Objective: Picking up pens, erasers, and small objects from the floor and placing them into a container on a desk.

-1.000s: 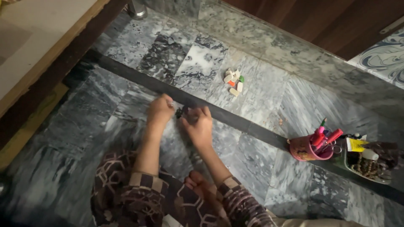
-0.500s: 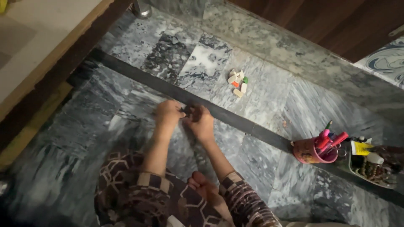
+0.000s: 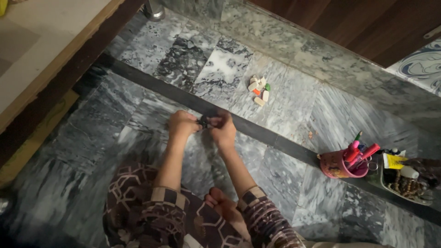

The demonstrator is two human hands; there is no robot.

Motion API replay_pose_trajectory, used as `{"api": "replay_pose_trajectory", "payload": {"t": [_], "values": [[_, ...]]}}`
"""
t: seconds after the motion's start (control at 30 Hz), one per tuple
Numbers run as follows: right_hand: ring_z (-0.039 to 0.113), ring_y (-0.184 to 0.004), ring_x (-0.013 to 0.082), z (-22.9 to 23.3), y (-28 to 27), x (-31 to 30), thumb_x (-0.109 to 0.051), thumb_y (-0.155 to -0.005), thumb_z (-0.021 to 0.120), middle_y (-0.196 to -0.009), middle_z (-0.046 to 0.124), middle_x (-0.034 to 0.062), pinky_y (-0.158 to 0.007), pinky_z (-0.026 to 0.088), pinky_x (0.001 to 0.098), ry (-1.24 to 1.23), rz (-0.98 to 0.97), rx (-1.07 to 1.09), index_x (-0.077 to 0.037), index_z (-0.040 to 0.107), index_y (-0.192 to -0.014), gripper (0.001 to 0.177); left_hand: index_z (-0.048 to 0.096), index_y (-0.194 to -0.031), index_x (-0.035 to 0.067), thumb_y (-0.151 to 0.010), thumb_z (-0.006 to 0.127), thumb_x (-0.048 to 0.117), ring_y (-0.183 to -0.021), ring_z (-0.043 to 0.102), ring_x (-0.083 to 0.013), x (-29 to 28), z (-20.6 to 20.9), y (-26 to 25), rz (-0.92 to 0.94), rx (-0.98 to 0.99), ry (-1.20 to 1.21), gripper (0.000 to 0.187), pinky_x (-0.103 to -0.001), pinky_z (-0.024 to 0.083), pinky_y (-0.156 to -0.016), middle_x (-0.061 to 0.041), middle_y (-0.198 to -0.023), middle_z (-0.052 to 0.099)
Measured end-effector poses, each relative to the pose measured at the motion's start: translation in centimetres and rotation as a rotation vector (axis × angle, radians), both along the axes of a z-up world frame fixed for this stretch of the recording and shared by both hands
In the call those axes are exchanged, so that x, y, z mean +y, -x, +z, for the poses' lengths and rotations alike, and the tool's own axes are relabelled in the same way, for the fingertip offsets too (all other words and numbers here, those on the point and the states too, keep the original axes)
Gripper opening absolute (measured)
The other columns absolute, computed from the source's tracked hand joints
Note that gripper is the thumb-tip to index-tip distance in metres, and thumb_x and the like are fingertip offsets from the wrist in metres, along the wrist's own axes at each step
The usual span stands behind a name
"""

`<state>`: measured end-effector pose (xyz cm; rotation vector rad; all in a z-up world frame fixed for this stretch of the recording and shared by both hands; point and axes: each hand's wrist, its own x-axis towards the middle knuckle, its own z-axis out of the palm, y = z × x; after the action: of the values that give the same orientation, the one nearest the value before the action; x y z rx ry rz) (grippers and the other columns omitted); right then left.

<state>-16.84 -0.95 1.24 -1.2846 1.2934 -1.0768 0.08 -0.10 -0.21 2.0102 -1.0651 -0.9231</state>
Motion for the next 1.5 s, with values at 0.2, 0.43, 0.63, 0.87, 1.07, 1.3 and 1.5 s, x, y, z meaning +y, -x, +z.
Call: {"api": "replay_pose_trajectory", "payload": {"t": [0.2, 0.43, 0.63, 0.87, 1.07, 1.3, 1.5], "values": [[0.068, -0.093, 0.0153, -3.4, 0.9, -1.8, 0.008, -0.079, 0.072, -0.105, 0.069, 0.0086, -0.083, 0.057, 0.0291, -0.061, 0.002, -0.067, 0.002, 0.064, -0.121, 0.043, 0.078, -0.087, 0.001, -0.059, 0.097, 0.014, -0.069, 0.076, -0.0183, -0.7, 2.0, 0.4, 0.031, 0.005, -0.197, 0.036, -0.03, 0.059, -0.068, -0.012, -0.077, 0.077], [0.07, -0.089, 0.0225, -0.8, 2.3, -2.1, 0.011, -0.076, 0.065, -0.106, 0.074, 0.0156, -0.08, 0.058, 0.0319, -0.311, 0.212, -0.533, 0.006, 0.06, -0.119, 0.043, 0.075, -0.096, -0.007, -0.06, 0.09, -0.001, -0.073, 0.078, -0.0233, -0.5, 0.1, -1.0, 0.014, 0.316, -0.147, 0.039, -0.033, 0.062, -0.065, -0.018, -0.082, 0.078], [0.073, -0.082, 0.0224, 0.8, 1.9, -2.1, 0.012, -0.071, 0.073, -0.1, 0.072, 0.014, -0.076, 0.063, 0.0327, -0.341, 0.275, -0.36, 0.005, 0.062, -0.114, 0.045, 0.069, -0.11, -0.014, -0.063, 0.083, -0.011, -0.079, 0.079, -0.0299, -1.4, -4.8, -3.1, -0.014, 0.757, -0.108, 0.048, -0.035, 0.066, -0.07, -0.021, -0.093, 0.077], [0.072, -0.082, 0.0152, 1.5, 2.1, -1.1, 0.011, -0.067, 0.081, -0.095, 0.075, 0.0087, -0.075, 0.061, 0.0302, -0.135, 0.305, -0.065, 0.002, 0.062, -0.104, 0.042, 0.071, -0.113, -0.006, -0.063, 0.085, -0.01, -0.077, 0.076, -0.026, -1.2, -3.1, -2.6, -0.111, 0.605, -0.186, 0.051, -0.034, 0.064, -0.068, -0.019, -0.094, 0.075], [0.07, -0.082, 0.0161, 0.9, 2.1, -0.8, 0.01, -0.067, 0.082, -0.096, 0.073, 0.0112, -0.076, 0.061, 0.0309, -0.175, 0.288, -0.176, 0.0, 0.059, -0.104, 0.045, 0.076, -0.109, 0.0, -0.061, 0.087, -0.006, -0.073, 0.075, -0.0213, -0.8, -3.1, -3.3, -0.226, 0.542, -0.151, 0.049, -0.032, 0.061, -0.064, -0.014, -0.09, 0.077], [0.072, -0.085, 0.019, 2.4, 2.2, -0.5, 0.009, -0.069, 0.082, -0.096, 0.073, 0.0127, -0.079, 0.061, 0.0316, -0.227, 0.265, -0.192, 0.0, 0.059, -0.105, 0.044, 0.071, -0.116, -0.003, -0.062, 0.089, -0.003, -0.073, 0.074, -0.0177, -1.4, -6.1, -4.2, -0.388, 0.551, -0.097, 0.057, -0.03, 0.059, -0.064, -0.011, -0.09, 0.076], [0.074, -0.089, 0.0204, 2.5, 2.8, -0.7, 0.01, -0.072, 0.08, -0.1, 0.074, 0.0145, -0.083, 0.062, 0.0324, -0.228, 0.304, -0.312, 0.002, 0.058, -0.106, 0.041, 0.071, -0.116, -0.007, -0.072, 0.089, 0.01, -0.076, 0.075, -0.0149, -0.5, -3.4, -3.7, -0.351, 0.611, -0.121, 0.05, -0.028, 0.061, -0.067, -0.011, -0.091, 0.078]]}}
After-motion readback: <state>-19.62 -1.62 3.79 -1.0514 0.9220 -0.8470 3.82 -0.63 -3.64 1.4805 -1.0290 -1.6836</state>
